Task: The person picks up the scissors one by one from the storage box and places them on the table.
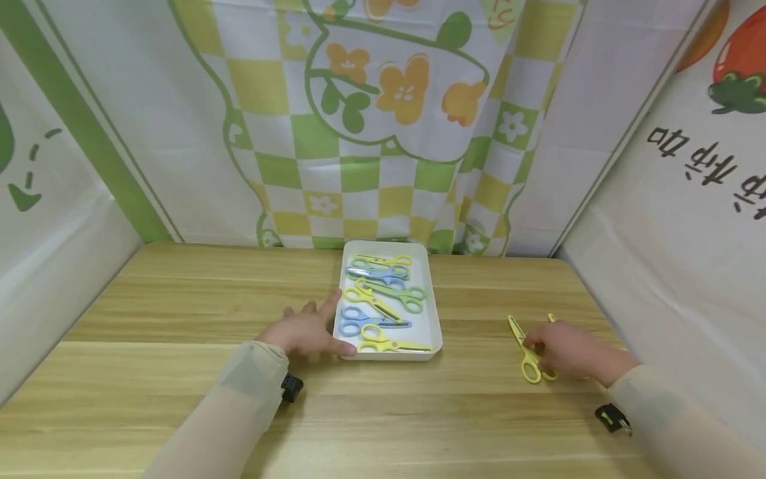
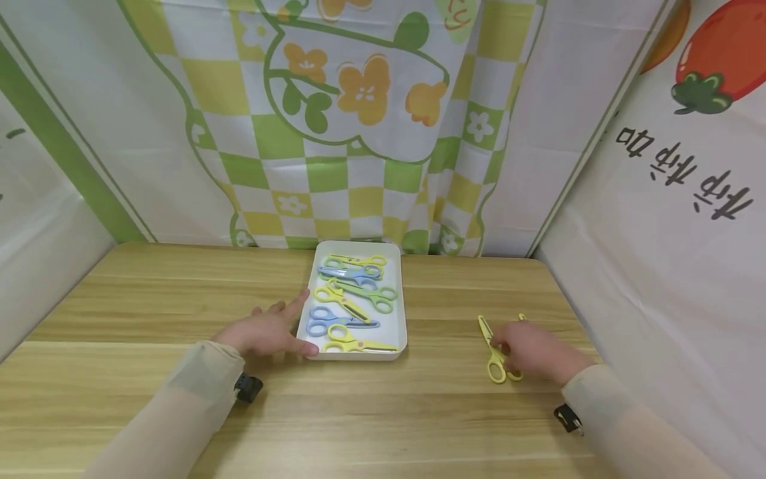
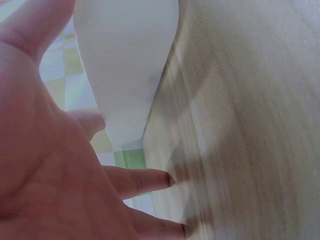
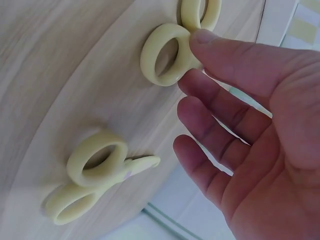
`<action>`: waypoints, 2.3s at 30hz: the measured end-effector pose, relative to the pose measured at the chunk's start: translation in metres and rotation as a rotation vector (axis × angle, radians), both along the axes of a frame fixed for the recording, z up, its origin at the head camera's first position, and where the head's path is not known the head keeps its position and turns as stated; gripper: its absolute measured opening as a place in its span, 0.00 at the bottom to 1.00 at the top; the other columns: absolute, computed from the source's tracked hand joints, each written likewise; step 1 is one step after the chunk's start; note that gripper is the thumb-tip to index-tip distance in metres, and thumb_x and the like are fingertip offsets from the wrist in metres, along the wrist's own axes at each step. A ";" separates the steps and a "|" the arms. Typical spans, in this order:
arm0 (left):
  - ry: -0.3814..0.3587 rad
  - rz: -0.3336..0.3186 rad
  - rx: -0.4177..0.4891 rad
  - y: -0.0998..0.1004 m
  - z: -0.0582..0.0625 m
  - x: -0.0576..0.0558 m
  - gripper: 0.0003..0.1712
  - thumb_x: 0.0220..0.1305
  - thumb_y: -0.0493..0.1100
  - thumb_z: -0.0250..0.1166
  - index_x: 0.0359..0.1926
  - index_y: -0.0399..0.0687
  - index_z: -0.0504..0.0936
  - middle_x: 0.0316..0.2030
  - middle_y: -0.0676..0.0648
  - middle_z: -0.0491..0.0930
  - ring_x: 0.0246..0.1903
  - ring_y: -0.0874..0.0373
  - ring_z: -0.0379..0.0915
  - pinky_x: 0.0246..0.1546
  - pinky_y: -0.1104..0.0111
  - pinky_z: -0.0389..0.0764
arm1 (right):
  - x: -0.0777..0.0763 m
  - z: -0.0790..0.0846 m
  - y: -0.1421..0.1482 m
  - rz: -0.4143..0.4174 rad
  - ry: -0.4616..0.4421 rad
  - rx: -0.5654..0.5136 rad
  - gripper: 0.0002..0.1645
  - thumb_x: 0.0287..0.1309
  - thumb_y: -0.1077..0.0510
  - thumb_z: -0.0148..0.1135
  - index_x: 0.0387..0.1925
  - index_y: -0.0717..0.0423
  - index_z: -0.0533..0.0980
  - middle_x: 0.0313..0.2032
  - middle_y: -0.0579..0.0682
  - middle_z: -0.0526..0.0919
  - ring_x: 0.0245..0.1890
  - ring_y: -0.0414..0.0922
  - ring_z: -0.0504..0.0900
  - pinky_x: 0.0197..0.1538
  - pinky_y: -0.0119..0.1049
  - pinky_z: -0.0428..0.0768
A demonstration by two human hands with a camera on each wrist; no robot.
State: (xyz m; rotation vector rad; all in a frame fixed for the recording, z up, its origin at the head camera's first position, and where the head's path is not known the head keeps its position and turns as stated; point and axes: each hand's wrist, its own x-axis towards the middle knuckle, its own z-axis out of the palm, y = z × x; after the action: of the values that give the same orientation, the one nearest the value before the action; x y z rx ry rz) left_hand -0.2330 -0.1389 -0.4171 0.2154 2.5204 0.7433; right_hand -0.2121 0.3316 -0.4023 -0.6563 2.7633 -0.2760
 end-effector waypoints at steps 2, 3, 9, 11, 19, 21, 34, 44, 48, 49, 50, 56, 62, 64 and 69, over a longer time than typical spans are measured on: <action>-0.002 0.006 -0.006 0.000 -0.004 -0.003 0.77 0.41 0.76 0.72 0.79 0.64 0.31 0.75 0.28 0.34 0.68 0.19 0.23 0.59 0.26 0.30 | 0.000 0.001 0.003 -0.017 0.003 0.015 0.20 0.43 0.67 0.74 0.43 0.59 0.83 0.29 0.42 0.78 0.31 0.42 0.75 0.36 0.43 0.78; 0.005 0.006 -0.004 0.000 -0.005 -0.004 0.78 0.40 0.76 0.73 0.80 0.64 0.32 0.75 0.28 0.35 0.68 0.19 0.23 0.58 0.25 0.30 | 0.001 0.002 0.005 -0.021 0.007 0.018 0.21 0.42 0.67 0.74 0.44 0.61 0.83 0.30 0.43 0.79 0.32 0.42 0.76 0.38 0.44 0.79; 0.018 -0.029 -0.009 0.001 -0.002 -0.003 0.75 0.46 0.73 0.72 0.80 0.58 0.31 0.74 0.24 0.36 0.68 0.20 0.24 0.64 0.32 0.29 | 0.003 0.005 0.011 -0.022 -0.004 -0.005 0.20 0.44 0.67 0.73 0.43 0.61 0.82 0.30 0.43 0.78 0.32 0.43 0.75 0.38 0.45 0.78; 0.018 -0.032 -0.001 0.002 0.001 0.000 0.74 0.48 0.72 0.72 0.80 0.58 0.32 0.73 0.23 0.35 0.68 0.19 0.24 0.63 0.31 0.29 | 0.003 0.006 0.013 -0.022 -0.005 -0.003 0.20 0.45 0.67 0.73 0.43 0.60 0.81 0.30 0.43 0.78 0.32 0.43 0.75 0.39 0.45 0.77; 0.018 -0.016 0.004 0.000 -0.006 -0.005 0.76 0.43 0.74 0.73 0.80 0.60 0.32 0.74 0.26 0.35 0.68 0.20 0.23 0.62 0.30 0.28 | 0.001 0.007 0.020 -0.020 0.007 0.034 0.19 0.46 0.66 0.73 0.43 0.59 0.81 0.30 0.42 0.78 0.31 0.42 0.75 0.38 0.45 0.78; 0.017 -0.014 0.005 0.000 -0.007 -0.005 0.76 0.43 0.74 0.73 0.80 0.61 0.32 0.74 0.26 0.35 0.68 0.19 0.23 0.62 0.30 0.28 | 0.001 0.007 0.020 -0.025 0.002 0.037 0.19 0.46 0.66 0.73 0.44 0.59 0.81 0.30 0.42 0.78 0.32 0.42 0.75 0.38 0.45 0.78; 0.015 -0.017 0.032 0.001 0.004 0.003 0.74 0.47 0.71 0.73 0.80 0.59 0.33 0.73 0.23 0.34 0.66 0.16 0.22 0.59 0.26 0.30 | 0.000 0.007 0.021 -0.045 -0.011 0.053 0.20 0.47 0.65 0.74 0.44 0.60 0.80 0.29 0.42 0.77 0.31 0.41 0.75 0.37 0.42 0.77; 0.004 -0.006 0.051 0.000 0.005 0.004 0.74 0.46 0.70 0.74 0.80 0.60 0.33 0.73 0.24 0.33 0.65 0.16 0.20 0.56 0.23 0.29 | 0.001 0.015 0.024 -0.036 0.004 0.011 0.17 0.44 0.68 0.71 0.41 0.59 0.80 0.30 0.43 0.77 0.31 0.42 0.75 0.36 0.43 0.77; -0.003 -0.001 0.053 0.001 0.007 0.005 0.74 0.47 0.69 0.74 0.80 0.60 0.33 0.73 0.24 0.32 0.65 0.16 0.19 0.55 0.23 0.30 | 0.000 0.018 0.023 -0.021 0.034 -0.009 0.11 0.47 0.70 0.65 0.32 0.53 0.77 0.25 0.41 0.72 0.24 0.39 0.69 0.30 0.38 0.70; -0.005 0.000 0.053 0.001 0.007 0.005 0.74 0.47 0.69 0.74 0.80 0.60 0.33 0.73 0.24 0.32 0.65 0.16 0.19 0.55 0.23 0.30 | -0.001 0.018 0.023 -0.014 0.041 -0.013 0.11 0.48 0.69 0.64 0.30 0.51 0.76 0.24 0.41 0.71 0.23 0.39 0.68 0.29 0.37 0.70; -0.007 0.001 0.053 0.001 0.007 0.005 0.74 0.47 0.69 0.74 0.80 0.60 0.32 0.73 0.24 0.32 0.65 0.16 0.19 0.55 0.22 0.30 | -0.002 0.018 0.021 -0.010 0.043 -0.018 0.11 0.48 0.69 0.64 0.29 0.50 0.74 0.23 0.40 0.71 0.22 0.38 0.68 0.29 0.37 0.69; -0.003 -0.005 0.041 0.001 0.007 0.004 0.74 0.47 0.70 0.74 0.80 0.61 0.32 0.73 0.24 0.32 0.65 0.16 0.20 0.55 0.23 0.30 | -0.011 0.017 0.007 0.007 0.079 0.018 0.10 0.57 0.58 0.68 0.41 0.56 0.80 0.40 0.49 0.84 0.40 0.49 0.81 0.45 0.52 0.79; 0.003 -0.003 0.040 0.002 0.007 0.006 0.75 0.45 0.71 0.74 0.80 0.60 0.33 0.73 0.23 0.33 0.65 0.15 0.21 0.55 0.23 0.31 | -0.018 0.020 -0.019 -0.026 0.114 -0.012 0.29 0.63 0.54 0.65 0.61 0.66 0.73 0.58 0.67 0.75 0.58 0.65 0.73 0.59 0.61 0.71; 0.005 -0.003 0.039 0.002 0.007 0.006 0.75 0.46 0.71 0.74 0.80 0.60 0.33 0.73 0.23 0.33 0.65 0.15 0.21 0.55 0.22 0.31 | -0.022 0.020 -0.028 -0.033 0.147 -0.040 0.36 0.65 0.53 0.64 0.67 0.67 0.67 0.63 0.72 0.68 0.62 0.69 0.68 0.61 0.63 0.67; 0.013 -0.010 0.031 0.002 0.006 0.004 0.73 0.48 0.69 0.74 0.80 0.59 0.33 0.73 0.23 0.34 0.66 0.16 0.22 0.57 0.24 0.31 | -0.036 0.018 -0.051 -0.065 0.174 -0.114 0.50 0.66 0.43 0.63 0.76 0.66 0.52 0.72 0.76 0.46 0.69 0.73 0.54 0.65 0.66 0.60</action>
State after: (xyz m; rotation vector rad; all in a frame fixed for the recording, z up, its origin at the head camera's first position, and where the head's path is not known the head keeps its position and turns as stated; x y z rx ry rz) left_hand -0.2288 -0.1372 -0.4108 0.2447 2.5192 0.7801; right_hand -0.2483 0.2806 -0.3841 -0.6471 2.9570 -0.4119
